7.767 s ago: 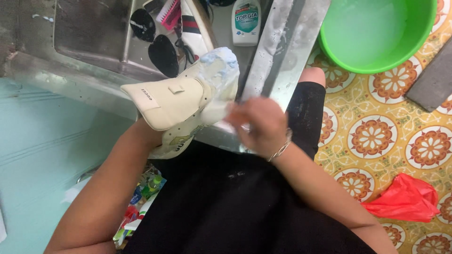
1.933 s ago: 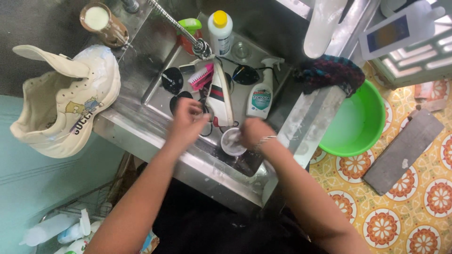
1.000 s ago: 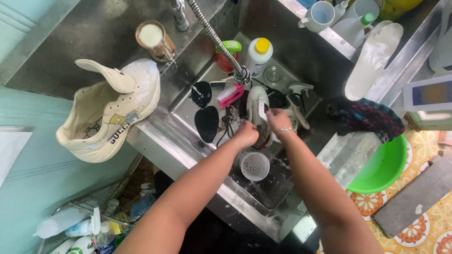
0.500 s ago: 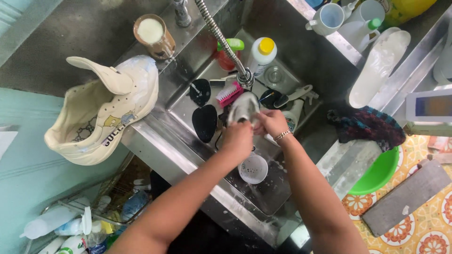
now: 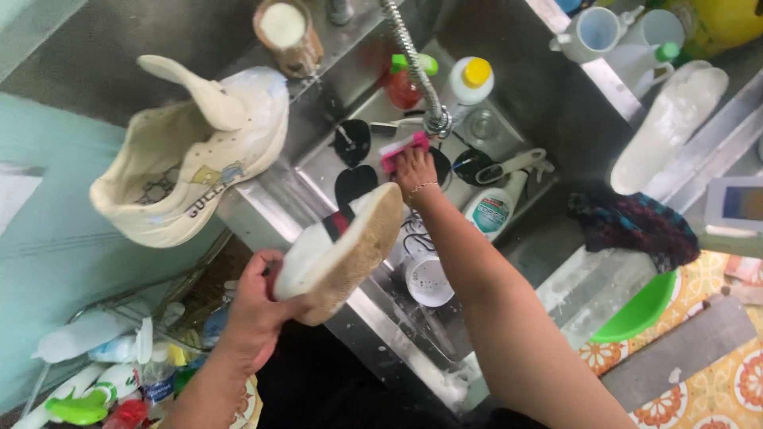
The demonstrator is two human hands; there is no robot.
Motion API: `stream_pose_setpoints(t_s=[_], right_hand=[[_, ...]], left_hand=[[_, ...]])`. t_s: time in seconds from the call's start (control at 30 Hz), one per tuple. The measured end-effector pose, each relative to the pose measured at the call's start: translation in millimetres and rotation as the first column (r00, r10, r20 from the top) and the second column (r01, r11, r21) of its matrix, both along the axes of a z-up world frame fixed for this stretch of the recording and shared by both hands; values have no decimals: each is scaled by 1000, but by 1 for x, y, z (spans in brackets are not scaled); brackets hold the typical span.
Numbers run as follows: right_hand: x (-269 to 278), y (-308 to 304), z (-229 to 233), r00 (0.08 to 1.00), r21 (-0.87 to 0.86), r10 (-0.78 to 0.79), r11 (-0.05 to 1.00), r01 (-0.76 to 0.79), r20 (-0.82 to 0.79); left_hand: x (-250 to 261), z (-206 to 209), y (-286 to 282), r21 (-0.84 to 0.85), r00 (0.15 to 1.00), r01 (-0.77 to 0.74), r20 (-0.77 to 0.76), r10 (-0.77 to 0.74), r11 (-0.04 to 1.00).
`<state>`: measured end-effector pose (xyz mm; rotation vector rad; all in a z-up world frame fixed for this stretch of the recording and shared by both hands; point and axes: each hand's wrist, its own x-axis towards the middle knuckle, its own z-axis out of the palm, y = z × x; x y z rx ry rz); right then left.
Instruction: Cleaning and scrubbing sneakers in a sink using brushes and soap.
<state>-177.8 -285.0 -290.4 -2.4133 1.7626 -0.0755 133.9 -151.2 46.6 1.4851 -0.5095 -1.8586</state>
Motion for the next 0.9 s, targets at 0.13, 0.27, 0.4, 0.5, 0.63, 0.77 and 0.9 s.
stream_pose_setpoints(t_s=[0.13, 0.27, 0.4, 0.5, 0.63, 0.77, 0.9], right_hand=[[11, 6, 80, 994, 145, -102, 984, 104, -26], [4, 25, 137, 963, 65, -159, 987, 148, 217], [-3, 48, 196, 892, 62, -143, 990, 128, 430], [2, 50, 258, 853, 177, -274, 960, 216, 445], [12, 41, 329, 828, 150, -354, 935, 321, 435], [50, 18, 405, 759, 276, -438, 898, 343, 482], [79, -26, 405, 856, -40, -55, 995, 87, 514]], left_hand=[[-4, -1, 7, -237, 957, 64, 291, 8, 969], [-1, 1, 5, -478, 697, 369, 709, 102, 797], [8, -3, 3, -566, 556, 621, 806, 204, 542], [16, -10, 1, -642, 700, 564, 705, 112, 519], [21, 1, -8, -683, 763, 556, 645, 34, 474], [20, -2, -9, -697, 735, 599, 674, 74, 395], [19, -12, -8, -703, 762, 560, 645, 61, 438]])
